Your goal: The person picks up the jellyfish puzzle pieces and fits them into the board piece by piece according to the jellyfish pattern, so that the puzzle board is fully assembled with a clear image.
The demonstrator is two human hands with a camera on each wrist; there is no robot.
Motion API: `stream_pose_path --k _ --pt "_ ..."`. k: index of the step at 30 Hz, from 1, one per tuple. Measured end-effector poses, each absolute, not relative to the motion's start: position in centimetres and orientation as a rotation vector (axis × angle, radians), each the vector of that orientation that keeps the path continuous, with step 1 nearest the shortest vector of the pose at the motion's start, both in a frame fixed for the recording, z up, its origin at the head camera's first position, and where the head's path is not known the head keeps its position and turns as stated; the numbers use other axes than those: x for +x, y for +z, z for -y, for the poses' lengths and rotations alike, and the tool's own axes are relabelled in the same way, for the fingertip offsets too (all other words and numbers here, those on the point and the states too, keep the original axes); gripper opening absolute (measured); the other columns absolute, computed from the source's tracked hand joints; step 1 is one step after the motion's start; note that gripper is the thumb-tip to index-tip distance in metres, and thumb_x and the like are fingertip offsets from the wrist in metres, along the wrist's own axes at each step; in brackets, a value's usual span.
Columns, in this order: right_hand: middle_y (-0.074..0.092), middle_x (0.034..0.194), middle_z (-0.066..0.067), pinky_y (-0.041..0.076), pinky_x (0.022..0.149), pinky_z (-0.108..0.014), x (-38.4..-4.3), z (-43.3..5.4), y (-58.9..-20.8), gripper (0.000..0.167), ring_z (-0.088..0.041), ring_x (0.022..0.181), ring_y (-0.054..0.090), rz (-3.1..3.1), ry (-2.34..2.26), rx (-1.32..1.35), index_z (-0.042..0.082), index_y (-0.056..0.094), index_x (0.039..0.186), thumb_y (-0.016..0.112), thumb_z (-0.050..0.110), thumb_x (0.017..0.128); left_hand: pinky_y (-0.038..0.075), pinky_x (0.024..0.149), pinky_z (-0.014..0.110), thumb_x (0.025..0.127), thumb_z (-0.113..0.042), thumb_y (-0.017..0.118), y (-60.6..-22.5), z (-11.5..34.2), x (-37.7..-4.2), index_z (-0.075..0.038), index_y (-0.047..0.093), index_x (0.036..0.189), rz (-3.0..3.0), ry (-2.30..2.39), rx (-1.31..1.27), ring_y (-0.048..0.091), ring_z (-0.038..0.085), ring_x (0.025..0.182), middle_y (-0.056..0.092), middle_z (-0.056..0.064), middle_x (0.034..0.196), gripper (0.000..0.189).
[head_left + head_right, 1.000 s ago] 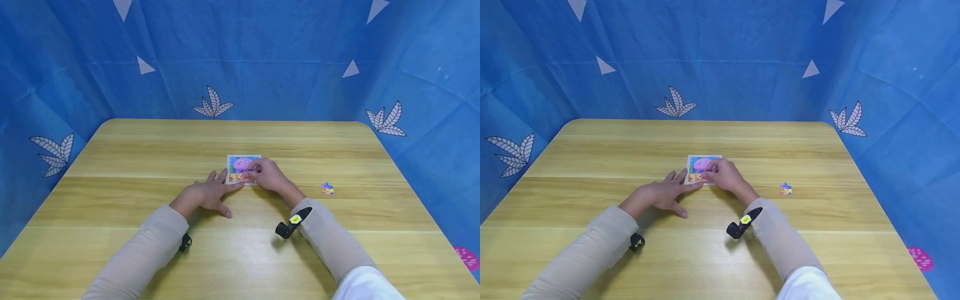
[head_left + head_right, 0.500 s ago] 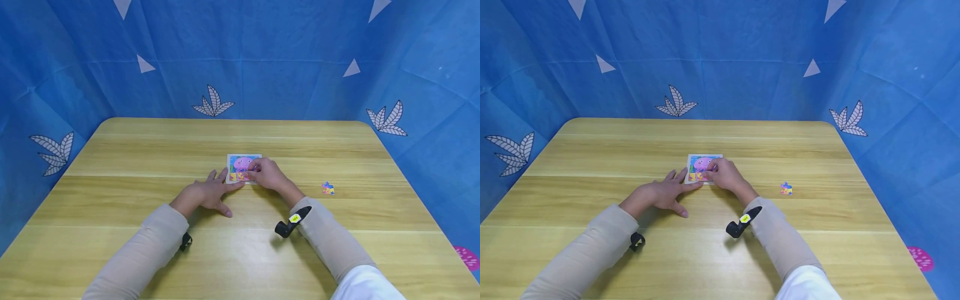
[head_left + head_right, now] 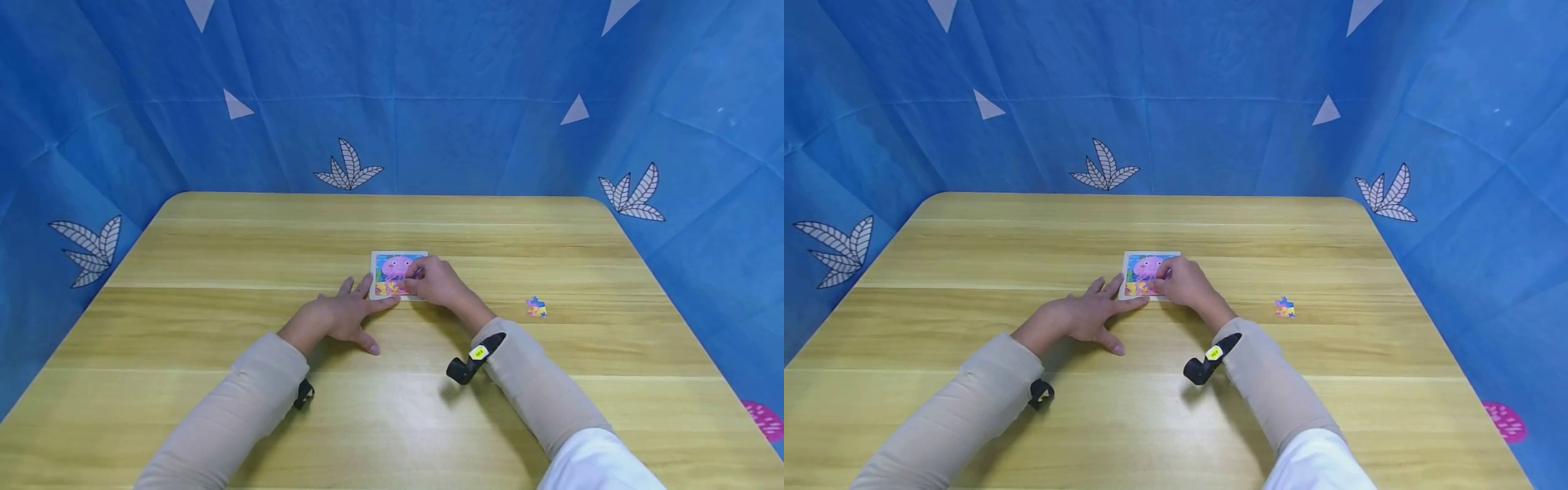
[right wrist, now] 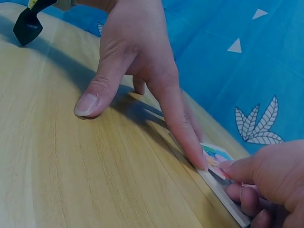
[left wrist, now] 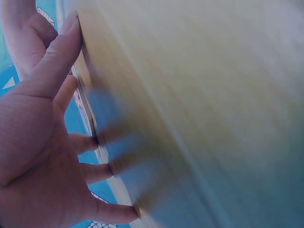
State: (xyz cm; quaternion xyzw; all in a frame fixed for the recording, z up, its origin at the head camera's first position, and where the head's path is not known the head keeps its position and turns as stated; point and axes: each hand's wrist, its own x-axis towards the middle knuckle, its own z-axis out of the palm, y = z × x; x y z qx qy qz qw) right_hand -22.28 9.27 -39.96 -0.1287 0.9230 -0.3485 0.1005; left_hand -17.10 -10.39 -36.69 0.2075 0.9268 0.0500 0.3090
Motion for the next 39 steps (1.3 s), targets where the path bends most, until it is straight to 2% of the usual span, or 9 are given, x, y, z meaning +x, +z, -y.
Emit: stream_pose_path --k 6,15,24,34,39 --pt "0.06 0.078 -0.004 0.041 0.059 -0.025 -22.5 -9.2 -40.1 0.016 -0.017 0.071 0.052 -2.74 -0.991 -0.302 0.009 0.064 0.083 0.071 0.023 0.083 0.019 0.097 0.075 0.075 -0.06 0.067 -36.6 10.4 -17.0 -0.051 0.013 0.146 -2.448 0.125 0.556 -0.004 0.044 0.142 -0.013 0.01 0.158 0.09" --pt "0.057 0.072 -0.003 0.039 0.056 -0.026 -22.5 -9.1 -40.1 0.027 -0.018 0.067 0.05 -2.773 -0.935 -0.236 0.009 0.059 0.077 0.074 0.031 0.081 0.02 0.097 0.075 0.075 -0.061 0.066 -36.6 10.4 -17.1 -0.051 0.012 0.146 -2.449 0.112 0.557 -0.003 0.043 0.143 -0.013 0.009 0.158 0.089" --pt "0.055 0.068 -0.002 0.039 0.056 -0.026 -22.4 -9.1 -40.2 0.028 -0.017 0.066 0.049 -2.799 -0.935 -0.253 0.009 0.058 0.075 0.076 0.031 0.079 0.02 0.098 0.074 0.074 -0.062 0.066 -36.6 10.3 -17.1 -0.052 0.012 0.146 -2.446 0.101 0.551 -0.004 0.043 0.143 -0.014 0.008 0.158 0.09" --pt "0.055 0.068 -0.001 0.037 0.052 -0.025 -21.9 -9.8 -39.9 0.022 -0.014 0.058 0.047 -2.754 -1.025 -0.336 0.009 0.061 0.078 0.068 0.029 0.086 0.019 0.099 0.074 0.073 -0.062 0.066 -36.7 10.3 -17.0 -0.052 0.014 0.145 -2.446 0.112 0.538 -0.005 0.043 0.143 -0.013 0.008 0.159 0.089" --pt "0.057 0.067 -0.002 0.04 0.052 -0.027 -21.7 -11.5 -39.5 0.023 -0.015 0.056 0.049 -2.719 -1.055 -0.308 0.011 0.063 0.082 0.066 0.033 0.088 0.018 0.099 0.074 0.074 -0.061 0.067 -36.6 10.3 -17.0 -0.052 0.015 0.145 -2.45 0.132 0.535 -0.005 0.043 0.143 -0.012 0.009 0.159 0.089"
